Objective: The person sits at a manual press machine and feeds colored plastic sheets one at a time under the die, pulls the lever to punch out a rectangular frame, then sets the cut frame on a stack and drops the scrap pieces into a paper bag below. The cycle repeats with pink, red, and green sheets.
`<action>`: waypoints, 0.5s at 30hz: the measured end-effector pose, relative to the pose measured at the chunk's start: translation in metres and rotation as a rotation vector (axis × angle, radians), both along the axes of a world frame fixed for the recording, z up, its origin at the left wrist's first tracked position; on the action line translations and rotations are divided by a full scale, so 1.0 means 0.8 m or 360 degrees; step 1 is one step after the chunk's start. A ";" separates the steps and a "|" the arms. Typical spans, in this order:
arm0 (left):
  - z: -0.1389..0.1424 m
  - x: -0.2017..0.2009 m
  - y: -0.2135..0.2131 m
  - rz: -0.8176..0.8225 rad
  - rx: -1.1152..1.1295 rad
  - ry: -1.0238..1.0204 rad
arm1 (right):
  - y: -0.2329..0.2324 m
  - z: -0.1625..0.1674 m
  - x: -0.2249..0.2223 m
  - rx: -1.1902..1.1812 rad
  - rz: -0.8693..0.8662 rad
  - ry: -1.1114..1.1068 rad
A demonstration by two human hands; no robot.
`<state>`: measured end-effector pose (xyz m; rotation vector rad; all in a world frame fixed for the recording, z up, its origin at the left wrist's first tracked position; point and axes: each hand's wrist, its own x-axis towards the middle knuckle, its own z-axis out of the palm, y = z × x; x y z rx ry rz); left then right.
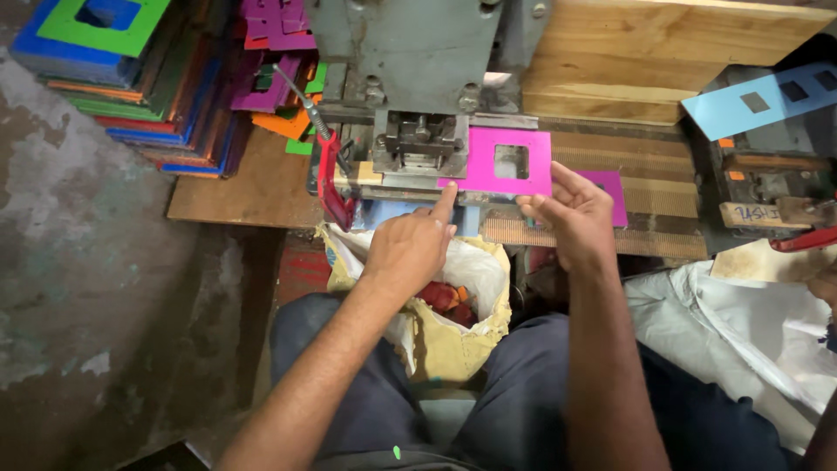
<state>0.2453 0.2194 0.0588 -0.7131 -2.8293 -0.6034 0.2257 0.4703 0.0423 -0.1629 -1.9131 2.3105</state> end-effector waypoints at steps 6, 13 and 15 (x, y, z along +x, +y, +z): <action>0.004 0.008 -0.008 0.0052 -0.0095 -0.0070 | -0.006 0.000 0.006 0.1016 -0.0193 0.0222; 0.013 0.012 -0.036 0.0307 -0.0329 -0.0382 | -0.070 0.003 0.001 0.1528 -0.0232 0.0498; 0.017 0.011 -0.042 0.0345 -0.0352 -0.0434 | -0.078 0.006 0.002 0.1497 -0.0263 0.0473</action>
